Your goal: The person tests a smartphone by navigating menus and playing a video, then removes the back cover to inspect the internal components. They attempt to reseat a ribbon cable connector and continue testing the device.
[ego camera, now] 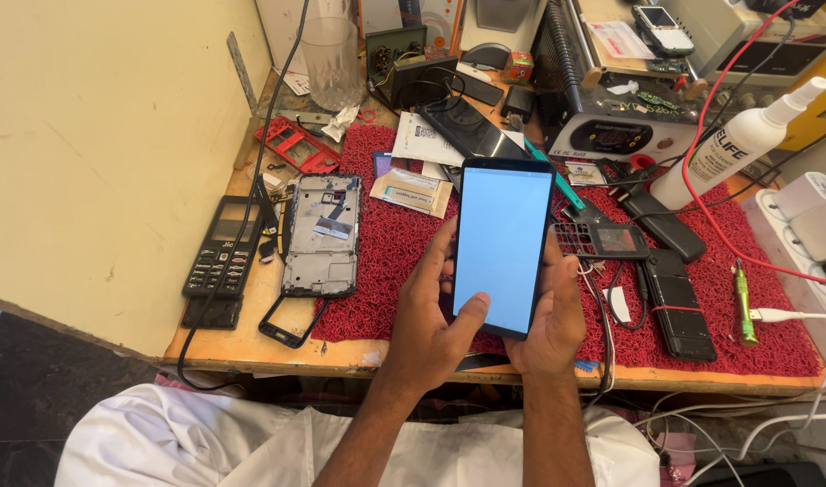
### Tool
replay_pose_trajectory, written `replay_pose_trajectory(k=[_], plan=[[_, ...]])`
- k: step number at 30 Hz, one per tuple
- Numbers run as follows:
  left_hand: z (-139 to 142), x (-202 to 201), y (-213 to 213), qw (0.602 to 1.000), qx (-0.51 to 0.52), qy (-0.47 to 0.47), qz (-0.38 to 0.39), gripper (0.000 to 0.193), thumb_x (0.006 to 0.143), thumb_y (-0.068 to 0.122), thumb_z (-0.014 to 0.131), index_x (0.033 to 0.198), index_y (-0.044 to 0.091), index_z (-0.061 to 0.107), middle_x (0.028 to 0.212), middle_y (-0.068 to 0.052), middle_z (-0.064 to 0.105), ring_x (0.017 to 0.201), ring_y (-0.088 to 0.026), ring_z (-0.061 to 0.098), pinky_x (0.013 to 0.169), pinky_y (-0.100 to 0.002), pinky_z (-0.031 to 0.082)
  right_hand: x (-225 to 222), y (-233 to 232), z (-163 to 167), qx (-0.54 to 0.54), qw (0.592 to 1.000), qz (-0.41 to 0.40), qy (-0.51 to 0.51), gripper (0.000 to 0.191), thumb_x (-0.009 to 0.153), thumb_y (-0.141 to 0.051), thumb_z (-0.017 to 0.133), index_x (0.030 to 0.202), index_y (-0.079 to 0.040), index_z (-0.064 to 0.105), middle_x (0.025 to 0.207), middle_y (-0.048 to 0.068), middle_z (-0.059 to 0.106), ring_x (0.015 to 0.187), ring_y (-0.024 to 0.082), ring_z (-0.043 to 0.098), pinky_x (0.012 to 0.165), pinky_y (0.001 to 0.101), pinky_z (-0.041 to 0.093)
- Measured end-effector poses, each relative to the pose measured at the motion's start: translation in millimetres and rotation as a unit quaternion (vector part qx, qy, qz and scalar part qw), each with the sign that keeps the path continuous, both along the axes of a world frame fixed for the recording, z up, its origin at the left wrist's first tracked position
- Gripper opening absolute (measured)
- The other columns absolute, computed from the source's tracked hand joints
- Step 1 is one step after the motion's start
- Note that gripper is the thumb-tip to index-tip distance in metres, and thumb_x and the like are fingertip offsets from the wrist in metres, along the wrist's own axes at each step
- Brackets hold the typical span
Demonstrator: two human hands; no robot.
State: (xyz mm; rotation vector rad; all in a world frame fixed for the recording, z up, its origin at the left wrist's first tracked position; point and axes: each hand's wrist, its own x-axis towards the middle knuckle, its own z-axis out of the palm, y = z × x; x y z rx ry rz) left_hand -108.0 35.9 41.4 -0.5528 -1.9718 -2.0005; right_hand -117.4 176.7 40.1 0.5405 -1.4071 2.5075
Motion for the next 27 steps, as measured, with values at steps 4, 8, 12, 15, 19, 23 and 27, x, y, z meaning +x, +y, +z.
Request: replay_pose_trajectory(k=[4,8,12,15,19,23,27], plan=[[-0.6,-0.4,0.2,1.000,-0.003,-0.002,-0.004,0.082,0.085,0.008,0.066,0.158,-0.004,0.031,0.133,-0.017,0.064,0.109,-0.019,0.065,0.096,-0.035,0.054,-0.4,-0.1,-0.3,-0.004,1.000,0.000,-0.006,0.079,0.108,-0.056,0.040,0.157,0.006,0.038,0.134,0.018,0.060,0.121,0.023,0.061,0.102,0.0393,0.053],[0.2,-0.4,-0.1,1.000,-0.001,0.002,-0.006,0.082,0.085,0.009,0.065,0.158,-0.004,0.031,0.134,-0.017,0.063,0.109,-0.019,0.065,0.096,-0.035,0.054,0.0,0.1,0.1,-0.006,1.000,-0.001,-0.006,0.079,0.108,-0.056,0.040,0.157,0.006,0.038,0.134,0.017,0.060,0.121,0.022,0.061,0.103,0.0384,0.053],[1.7,-0.1,0.2,1.000,0.002,0.005,-0.007,0.081,0.086,0.008,0.065,0.158,-0.004,0.031,0.134,-0.017,0.063,0.110,-0.019,0.064,0.096,-0.035,0.054,0.2,0.7,1.0,-0.005,1.000,0.002,-0.003,0.078,0.109,-0.057,0.039,0.155,0.007,0.040,0.133,0.018,0.061,0.120,0.023,0.061,0.102,0.0394,0.053],[2.6,0.0,-0.1,1.000,0.002,0.004,-0.009,0.081,0.085,0.008,0.065,0.159,-0.003,0.031,0.133,-0.017,0.063,0.109,-0.019,0.064,0.097,-0.035,0.053,0.3,0.2,1.7,-0.007,1.000,0.000,-0.007,0.078,0.108,-0.057,0.039,0.155,0.006,0.041,0.132,0.018,0.061,0.120,0.023,0.061,0.102,0.0394,0.053],[2.3,0.5,0.6,1.000,-0.001,-0.009,-0.009,0.083,0.087,0.010,0.066,0.161,-0.002,0.031,0.129,-0.017,0.065,0.107,-0.019,0.063,0.096,-0.035,0.053,0.7,-2.0,5.1,-0.025,1.000,0.000,-0.014,0.075,0.110,-0.056,0.037,0.154,0.005,0.043,0.131,0.016,0.062,0.120,0.022,0.062,0.103,0.0389,0.053],[0.5,1.0,3.3,0.999,-0.026,0.030,0.005,0.089,0.089,0.016,0.069,0.163,-0.001,0.022,0.150,-0.022,0.045,0.120,-0.024,0.055,0.104,-0.040,0.051,6.4,-3.5,11.7,0.000,0.997,-0.034,-0.063,0.064,0.109,-0.051,0.035,0.145,0.001,0.046,0.127,0.015,0.064,0.115,0.022,0.064,0.101,0.0390,0.054],[-0.9,1.5,3.4,0.994,-0.048,0.095,0.028,0.095,0.095,0.021,0.072,0.167,0.000,0.015,0.168,-0.025,0.033,0.149,-0.033,0.045,0.125,-0.048,0.038,10.9,-2.0,18.3,0.045,0.994,-0.082,-0.058,0.050,0.112,-0.043,0.042,0.138,-0.001,0.049,0.122,0.012,0.063,0.111,0.019,0.062,0.097,0.0372,0.053]])
